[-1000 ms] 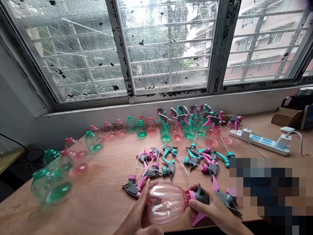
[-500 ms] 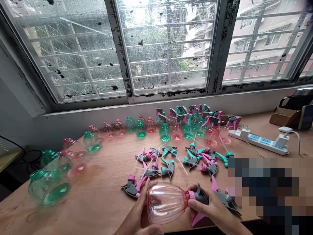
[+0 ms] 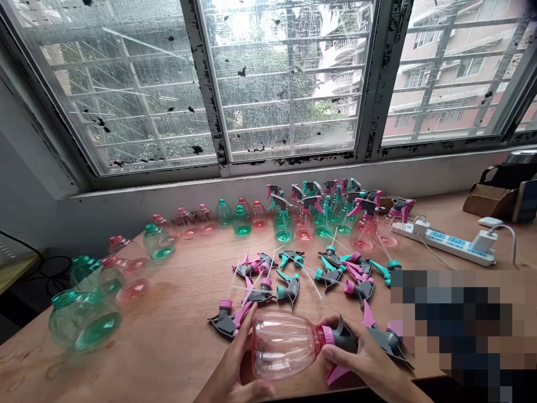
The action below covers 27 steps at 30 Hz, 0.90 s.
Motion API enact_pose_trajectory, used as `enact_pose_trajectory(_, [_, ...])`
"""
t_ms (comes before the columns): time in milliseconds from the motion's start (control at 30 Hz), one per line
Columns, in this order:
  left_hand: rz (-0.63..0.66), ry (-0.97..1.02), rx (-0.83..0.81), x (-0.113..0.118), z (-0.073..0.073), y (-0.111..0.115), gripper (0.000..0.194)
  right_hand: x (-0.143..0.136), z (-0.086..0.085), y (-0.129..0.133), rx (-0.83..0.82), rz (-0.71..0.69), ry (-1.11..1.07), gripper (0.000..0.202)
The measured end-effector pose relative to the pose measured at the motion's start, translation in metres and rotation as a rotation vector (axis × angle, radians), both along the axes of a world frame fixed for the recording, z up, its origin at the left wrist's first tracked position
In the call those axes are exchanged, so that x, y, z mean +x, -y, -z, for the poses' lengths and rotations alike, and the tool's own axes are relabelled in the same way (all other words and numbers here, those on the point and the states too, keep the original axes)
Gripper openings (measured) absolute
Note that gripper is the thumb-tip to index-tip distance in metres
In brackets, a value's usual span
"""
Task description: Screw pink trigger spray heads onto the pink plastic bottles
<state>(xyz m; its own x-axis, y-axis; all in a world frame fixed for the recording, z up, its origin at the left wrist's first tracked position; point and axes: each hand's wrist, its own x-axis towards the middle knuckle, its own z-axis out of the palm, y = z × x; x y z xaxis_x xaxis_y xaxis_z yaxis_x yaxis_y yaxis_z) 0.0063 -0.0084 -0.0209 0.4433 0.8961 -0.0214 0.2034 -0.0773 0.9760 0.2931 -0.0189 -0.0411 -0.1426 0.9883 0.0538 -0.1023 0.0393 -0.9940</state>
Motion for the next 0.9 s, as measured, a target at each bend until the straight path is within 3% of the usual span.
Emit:
enact_pose_trajectory(333, [-0.02, 0.021, 0.042, -0.002, 0.007, -0.002, 0.107, 0.0, -0.002, 0.002, 0.058, 0.052, 0.068, 0.033])
enact_pose_trajectory(600, [-0.012, 0.058, 0.031, 0.001, 0.009, -0.003, 0.112, -0.002, -0.001, 0.003, 0.032, 0.072, 0.041, 0.036])
enact_pose_trajectory(767, [-0.027, -0.004, 0.034, -0.003, 0.01, -0.003, 0.111, -0.001, 0.0, 0.003, 0.087, 0.105, 0.122, 0.036])
enact_pose_trajectory(900, [-0.047, -0.053, 0.049, -0.006, 0.012, -0.003, 0.108, 0.0, 0.003, 0.002, 0.059, 0.064, 0.061, 0.038])
